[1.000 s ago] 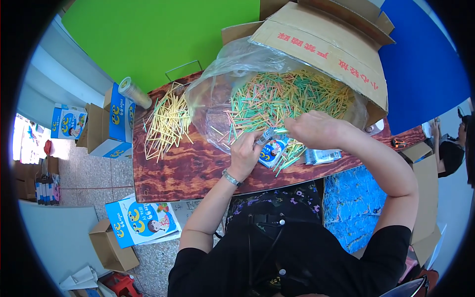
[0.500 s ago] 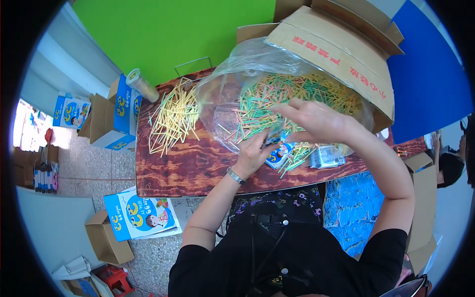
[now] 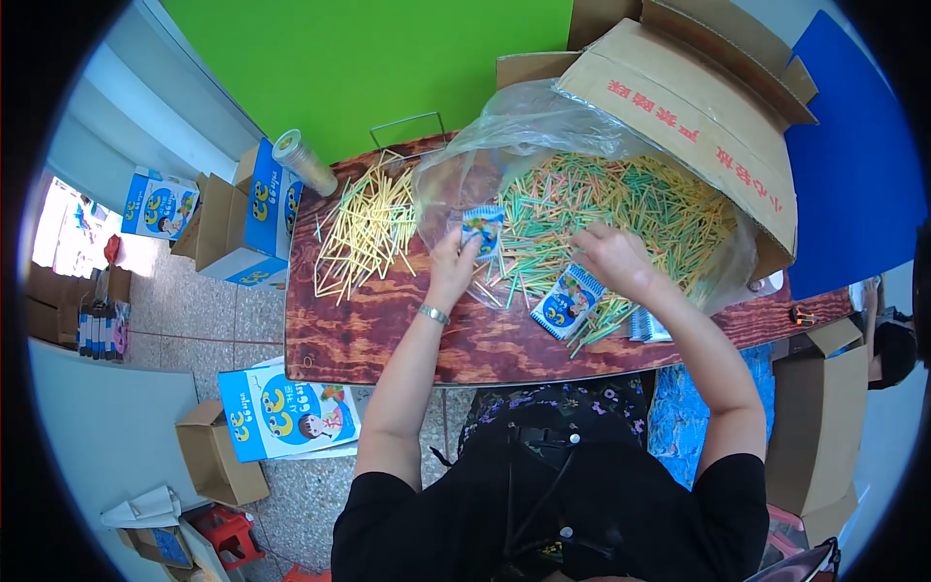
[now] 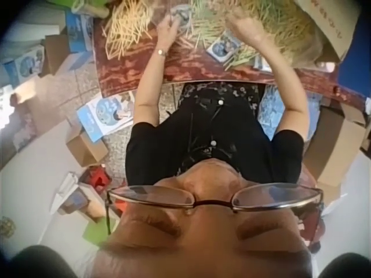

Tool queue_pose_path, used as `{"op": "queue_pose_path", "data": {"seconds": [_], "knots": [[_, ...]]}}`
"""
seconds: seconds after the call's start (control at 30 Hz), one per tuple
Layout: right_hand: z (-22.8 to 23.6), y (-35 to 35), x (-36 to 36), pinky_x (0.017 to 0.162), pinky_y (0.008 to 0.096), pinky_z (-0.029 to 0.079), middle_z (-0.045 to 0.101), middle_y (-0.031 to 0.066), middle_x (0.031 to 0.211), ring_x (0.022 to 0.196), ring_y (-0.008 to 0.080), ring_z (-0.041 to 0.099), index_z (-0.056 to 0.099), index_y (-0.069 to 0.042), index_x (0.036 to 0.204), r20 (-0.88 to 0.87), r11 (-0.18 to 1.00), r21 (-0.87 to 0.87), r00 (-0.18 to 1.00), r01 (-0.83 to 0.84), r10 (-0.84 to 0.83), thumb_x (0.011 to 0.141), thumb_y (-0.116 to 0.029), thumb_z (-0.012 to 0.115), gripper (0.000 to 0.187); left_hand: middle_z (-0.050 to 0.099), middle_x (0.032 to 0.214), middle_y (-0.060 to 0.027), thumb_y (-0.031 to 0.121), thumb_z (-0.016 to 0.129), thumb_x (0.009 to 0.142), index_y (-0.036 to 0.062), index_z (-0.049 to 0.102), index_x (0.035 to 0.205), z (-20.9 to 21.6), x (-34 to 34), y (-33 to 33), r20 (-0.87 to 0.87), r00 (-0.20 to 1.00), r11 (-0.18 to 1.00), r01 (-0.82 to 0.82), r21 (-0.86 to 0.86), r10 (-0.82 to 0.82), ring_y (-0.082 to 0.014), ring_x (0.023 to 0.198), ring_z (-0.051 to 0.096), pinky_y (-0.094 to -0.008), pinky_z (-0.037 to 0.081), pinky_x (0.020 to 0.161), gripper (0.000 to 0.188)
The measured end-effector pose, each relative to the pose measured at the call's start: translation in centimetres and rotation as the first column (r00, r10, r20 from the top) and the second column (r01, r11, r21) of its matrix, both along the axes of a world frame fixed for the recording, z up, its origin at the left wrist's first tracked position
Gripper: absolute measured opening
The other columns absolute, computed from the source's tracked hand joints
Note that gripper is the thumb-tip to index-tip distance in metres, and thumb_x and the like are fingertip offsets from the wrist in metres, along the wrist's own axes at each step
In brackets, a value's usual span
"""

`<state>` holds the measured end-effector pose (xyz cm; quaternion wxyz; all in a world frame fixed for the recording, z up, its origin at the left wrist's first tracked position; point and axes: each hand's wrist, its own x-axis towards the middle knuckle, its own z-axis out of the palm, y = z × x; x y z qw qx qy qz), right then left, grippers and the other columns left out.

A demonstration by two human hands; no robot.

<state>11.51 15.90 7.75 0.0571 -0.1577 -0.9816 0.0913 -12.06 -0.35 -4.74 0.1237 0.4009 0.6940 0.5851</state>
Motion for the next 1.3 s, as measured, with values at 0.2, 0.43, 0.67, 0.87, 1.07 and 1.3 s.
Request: {"op": "queue_pose_path", "data": {"seconds": [0.2, 0.43, 0.67, 0.87, 1.07, 1.3], "knots": [[-3.5, -1.4, 1.5, 0.071, 0.0413, 0.056, 0.065, 0.0144, 0.094, 0.093, 0.0312, 0.065, 0.061, -0.003, 0.095, 0.110, 0.989, 0.092, 0.986, 0.118, -0.127, 0.074, -0.038, 0.076, 0.043, 0.068, 0.078, -0.0022, 0.014, 0.067, 0.088, -0.0006, 0.068, 0.096, -1.9, -3.9, 4.1, 0.283, 0.958, 0.998, -0.059, 0.026, 0.049, -0.0050, 0.067, 0.056, -0.0261, 0.046, 0.060, 0.017], [-4.4, -0.7, 2.0, 0.073, 0.0431, 0.054, 0.064, 0.0130, 0.095, 0.093, 0.0322, 0.063, 0.061, -0.006, 0.089, 0.093, 0.974, -0.064, 0.973, 0.219, -0.213, 0.072, -0.034, 0.078, 0.038, 0.069, 0.080, -0.0181, 0.025, 0.073, 0.081, -0.0009, 0.068, 0.099, -0.3, -3.5, 4.7, -0.171, 0.972, 0.927, -0.207, -0.313, 0.160, -0.0310, 0.071, 0.067, -0.0408, 0.050, 0.066, 0.031], [-5.3, -0.5, 2.2, 0.074, 0.0445, 0.054, 0.063, 0.0113, 0.097, 0.095, 0.0311, 0.063, 0.062, -0.003, 0.087, 0.012, 0.993, -0.049, 0.994, 0.105, -0.104, 0.075, -0.025, 0.073, 0.028, 0.060, 0.111, -0.0183, 0.020, 0.069, 0.084, -0.0005, 0.059, 0.116, 3.2, 3.9, 1.7, -0.517, 0.852, 0.978, -0.164, -0.131, 0.074, -0.0350, 0.105, 0.055, -0.0421, 0.044, 0.091, 0.040], [-3.4, -1.3, 3.1, 0.077, 0.0419, 0.050, 0.060, 0.0060, 0.092, 0.095, 0.0282, 0.059, 0.063, -0.010, 0.088, -0.156, 0.983, 0.183, 0.987, 0.004, 0.025, 0.069, -0.016, 0.067, 0.020, 0.058, 0.111, -0.0153, 0.019, 0.071, 0.082, 0.0014, 0.060, 0.117, 5.5, 11.9, 0.4, -0.536, 0.821, 0.981, 0.148, -0.129, -0.195, -0.0334, 0.107, 0.053, -0.0404, 0.044, 0.090, 0.041], [-0.6, -2.3, 4.1, 0.075, 0.0409, 0.049, 0.062, 0.0090, 0.093, 0.095, 0.0316, 0.060, 0.065, -0.008, 0.097, -0.396, 0.984, -0.146, 0.906, 0.102, -0.153, 0.080, -0.021, 0.069, 0.022, 0.065, 0.086, -0.0088, 0.012, 0.069, 0.084, -0.0010, 0.067, 0.099, 4.5, 12.2, 1.2, -0.378, 0.880, 0.958, 0.258, -0.128, -0.287, -0.0238, 0.080, 0.062, -0.0363, 0.049, 0.071, 0.020], [-1.0, -2.0, 5.0, 0.067, 0.0447, 0.049, 0.062, 0.0174, 0.082, 0.077, 0.0367, 0.062, 0.061, -0.002, 0.092, -0.321, 0.923, -0.381, 0.944, -0.054, -0.077, 0.083, -0.016, 0.066, 0.017, 0.059, 0.061, -0.0048, 0.024, 0.075, 0.081, 0.0012, 0.065, 0.075, 5.2, 12.6, 1.7, 0.084, 0.919, 0.905, 0.395, -0.157, -0.386, -0.0101, 0.055, 0.053, -0.0282, 0.043, 0.052, 0.026]]}}
